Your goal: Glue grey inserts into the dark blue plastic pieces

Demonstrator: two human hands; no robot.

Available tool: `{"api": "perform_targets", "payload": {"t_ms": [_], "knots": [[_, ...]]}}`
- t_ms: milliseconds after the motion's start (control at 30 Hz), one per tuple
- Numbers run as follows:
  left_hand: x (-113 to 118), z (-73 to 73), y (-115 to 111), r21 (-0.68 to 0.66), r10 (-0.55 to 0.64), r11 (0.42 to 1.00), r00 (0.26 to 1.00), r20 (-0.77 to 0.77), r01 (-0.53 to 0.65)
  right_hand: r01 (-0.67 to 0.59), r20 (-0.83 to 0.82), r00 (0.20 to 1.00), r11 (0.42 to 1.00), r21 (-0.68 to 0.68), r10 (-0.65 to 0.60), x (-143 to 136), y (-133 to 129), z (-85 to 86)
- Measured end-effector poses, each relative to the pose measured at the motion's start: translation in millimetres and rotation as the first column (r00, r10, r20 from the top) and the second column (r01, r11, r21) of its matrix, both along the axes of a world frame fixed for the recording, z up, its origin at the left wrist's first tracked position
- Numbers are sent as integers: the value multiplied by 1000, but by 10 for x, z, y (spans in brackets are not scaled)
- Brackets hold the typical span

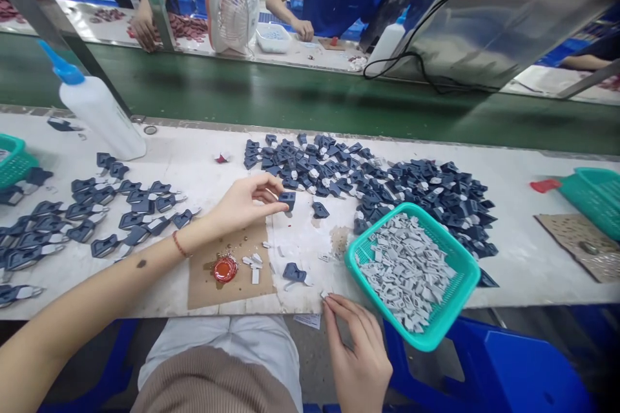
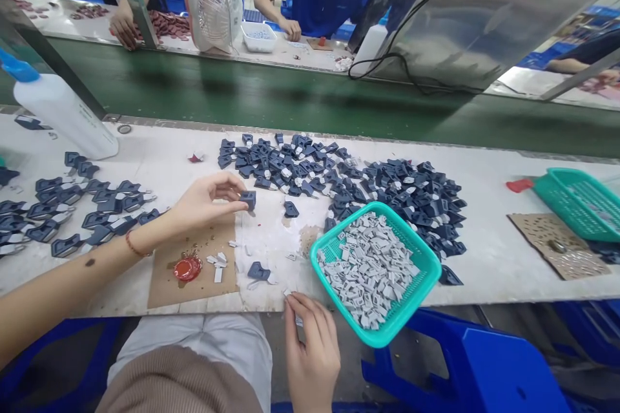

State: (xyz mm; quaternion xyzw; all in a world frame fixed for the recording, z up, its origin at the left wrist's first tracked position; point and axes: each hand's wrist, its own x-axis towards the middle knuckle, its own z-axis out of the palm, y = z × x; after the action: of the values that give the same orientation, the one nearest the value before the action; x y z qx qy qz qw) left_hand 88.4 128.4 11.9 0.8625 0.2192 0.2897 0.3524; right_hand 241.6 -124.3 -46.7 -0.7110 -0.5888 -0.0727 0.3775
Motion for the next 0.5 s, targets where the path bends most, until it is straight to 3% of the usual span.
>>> {"api": "perform_targets", "payload": {"t_ms": [67,167,233,300,500], "knots": [[-102,50,-93,-301,67,953,994,88,-38,5,-39,999,996,-90,-8,28,8,66],[-258,124,-228,-717,204,697,955,217,14,-2,-39,999,976,-216,-7,70,37,154],[-363,161,-322,-804,281,593,922,265,50,-12,-17,1000,968,-250,8,91,66,188],[-470,183,-417,-838,347,543,894,284,55,-12,-11,1000,963,-269,9,107,91,203],[-846,168,-664,-856,466,517,837,287,5,34,-45,997,925,-377,-55,129,106,249]]}}
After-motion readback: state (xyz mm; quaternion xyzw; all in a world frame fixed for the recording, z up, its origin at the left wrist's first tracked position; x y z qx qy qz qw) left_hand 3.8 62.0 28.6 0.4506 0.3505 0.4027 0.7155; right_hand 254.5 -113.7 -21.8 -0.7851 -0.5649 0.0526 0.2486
